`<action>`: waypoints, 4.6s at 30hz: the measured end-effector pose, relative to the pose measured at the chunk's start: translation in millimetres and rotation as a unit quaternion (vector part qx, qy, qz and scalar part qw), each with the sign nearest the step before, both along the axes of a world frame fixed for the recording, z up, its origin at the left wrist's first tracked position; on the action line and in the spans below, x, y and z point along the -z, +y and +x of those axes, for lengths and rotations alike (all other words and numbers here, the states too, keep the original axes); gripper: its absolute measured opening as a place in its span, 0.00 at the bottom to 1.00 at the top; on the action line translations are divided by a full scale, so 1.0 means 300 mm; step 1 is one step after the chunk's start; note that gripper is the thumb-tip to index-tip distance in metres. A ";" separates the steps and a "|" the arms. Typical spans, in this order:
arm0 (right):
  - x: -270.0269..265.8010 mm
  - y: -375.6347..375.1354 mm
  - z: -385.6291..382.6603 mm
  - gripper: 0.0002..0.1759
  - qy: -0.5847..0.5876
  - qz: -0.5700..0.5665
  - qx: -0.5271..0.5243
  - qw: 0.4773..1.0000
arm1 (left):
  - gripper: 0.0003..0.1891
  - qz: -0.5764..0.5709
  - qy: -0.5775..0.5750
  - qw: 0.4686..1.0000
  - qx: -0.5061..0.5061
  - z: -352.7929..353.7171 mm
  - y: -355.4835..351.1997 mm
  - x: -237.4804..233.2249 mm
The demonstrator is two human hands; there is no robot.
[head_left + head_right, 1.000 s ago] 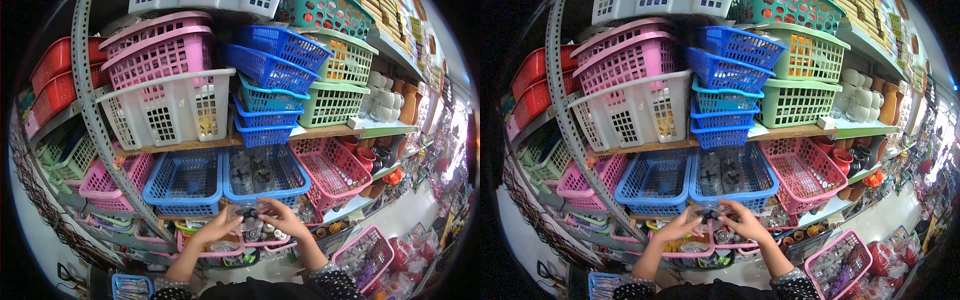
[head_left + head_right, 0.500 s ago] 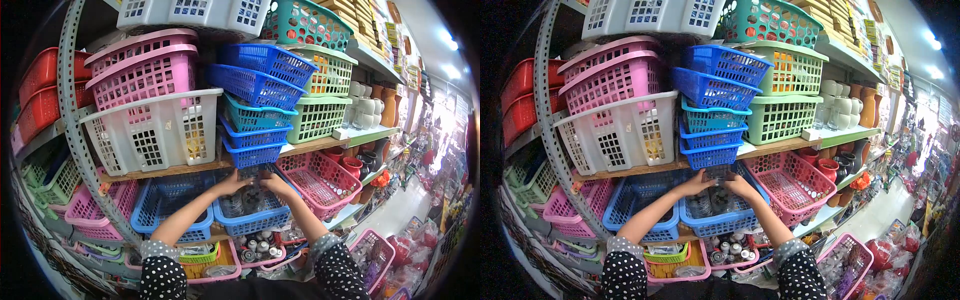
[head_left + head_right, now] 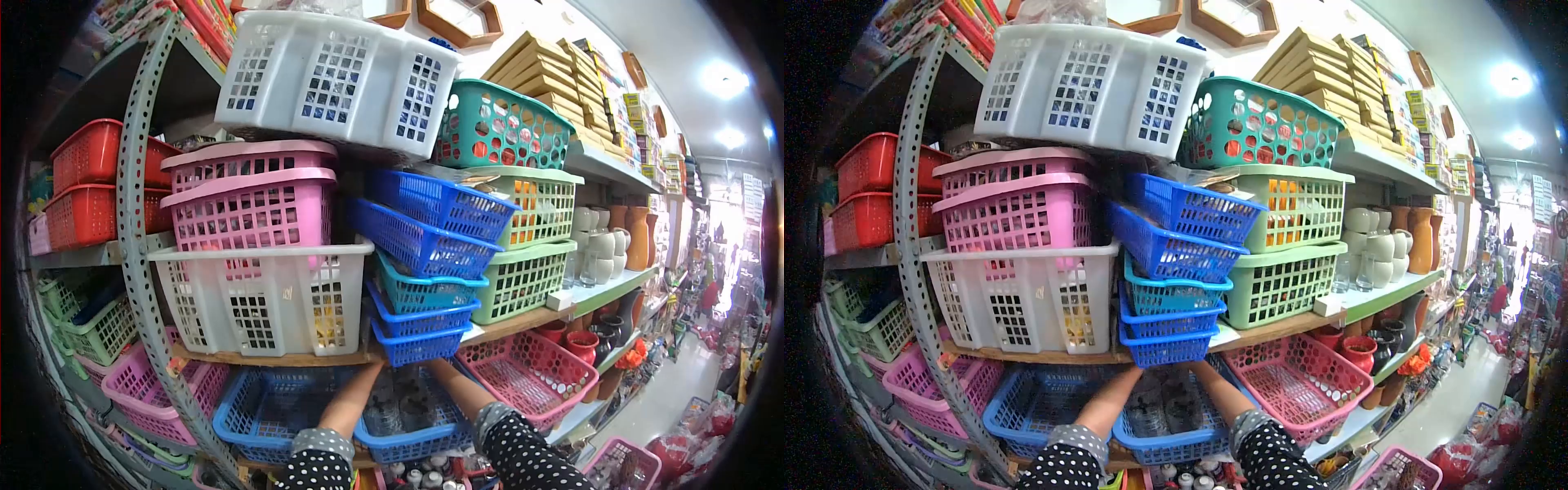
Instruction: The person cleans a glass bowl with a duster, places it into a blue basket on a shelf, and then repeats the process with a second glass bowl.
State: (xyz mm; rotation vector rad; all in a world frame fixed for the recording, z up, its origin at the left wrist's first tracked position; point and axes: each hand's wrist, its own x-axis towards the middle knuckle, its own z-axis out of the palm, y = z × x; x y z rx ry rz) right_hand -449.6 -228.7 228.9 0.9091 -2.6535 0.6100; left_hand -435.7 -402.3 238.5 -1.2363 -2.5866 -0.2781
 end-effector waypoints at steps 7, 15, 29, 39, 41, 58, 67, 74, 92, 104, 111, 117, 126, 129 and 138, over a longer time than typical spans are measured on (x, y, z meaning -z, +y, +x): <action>0.039 -0.078 -0.163 0.28 0.073 0.098 0.019 0.992 | 0.30 -0.011 0.026 1.000 -0.013 0.056 0.048 0.070; 0.258 0.123 -0.041 0.27 -0.084 0.167 0.025 0.982 | 0.28 -0.030 0.030 0.999 -0.003 0.092 0.041 0.097; 0.182 0.355 1.382 0.35 -0.235 -0.043 -0.018 0.971 | 0.20 0.162 -0.158 0.968 0.105 1.056 0.087 0.222; 0.547 0.581 1.982 0.37 -0.270 -0.076 0.385 0.879 | 0.17 0.169 -0.354 0.909 0.140 1.312 0.352 0.577; 0.548 0.595 2.080 0.37 -0.313 -0.102 0.437 0.837 | 0.16 0.136 -0.361 0.911 0.148 1.346 0.405 0.605; 0.928 0.823 2.185 0.35 -0.254 -0.200 0.743 0.587 | 0.15 0.016 -0.434 0.817 0.380 1.359 1.195 0.795; 1.047 0.961 2.049 0.38 -0.240 -0.249 0.776 0.527 | 0.17 0.014 -0.361 0.881 0.305 1.243 1.752 1.149; 1.104 1.007 2.021 0.42 -0.261 -0.198 0.826 0.459 | 0.39 -0.088 -0.090 0.951 0.281 1.224 2.073 1.311; 0.842 0.994 2.053 0.37 -0.071 -0.368 0.810 0.451 | 0.38 0.033 -0.244 0.934 0.259 1.242 2.032 1.293; 0.612 0.776 2.303 0.38 0.008 -0.576 0.636 0.513 | 0.24 0.204 -0.967 -0.037 0.145 1.272 1.607 0.931; 0.572 0.696 2.437 0.35 -0.071 -0.406 0.648 0.640 | 0.25 0.248 -0.955 0.019 0.162 1.356 1.394 0.837; 0.502 0.570 2.475 0.36 -0.071 -0.339 0.574 0.742 | 0.24 0.263 -0.907 -0.173 0.282 1.435 1.298 0.941; 0.504 0.379 2.562 0.37 -0.052 -0.286 0.669 0.684 | 0.30 0.226 -0.950 0.012 0.215 1.609 1.081 0.819; 0.483 0.331 2.580 0.37 -0.051 -0.231 0.744 0.625 | 0.29 0.192 -0.965 -0.060 0.170 1.651 1.038 0.793; 0.434 0.266 2.622 0.40 -0.032 -0.253 0.761 0.597 | 0.28 0.150 -0.971 -0.072 0.172 1.695 1.028 0.781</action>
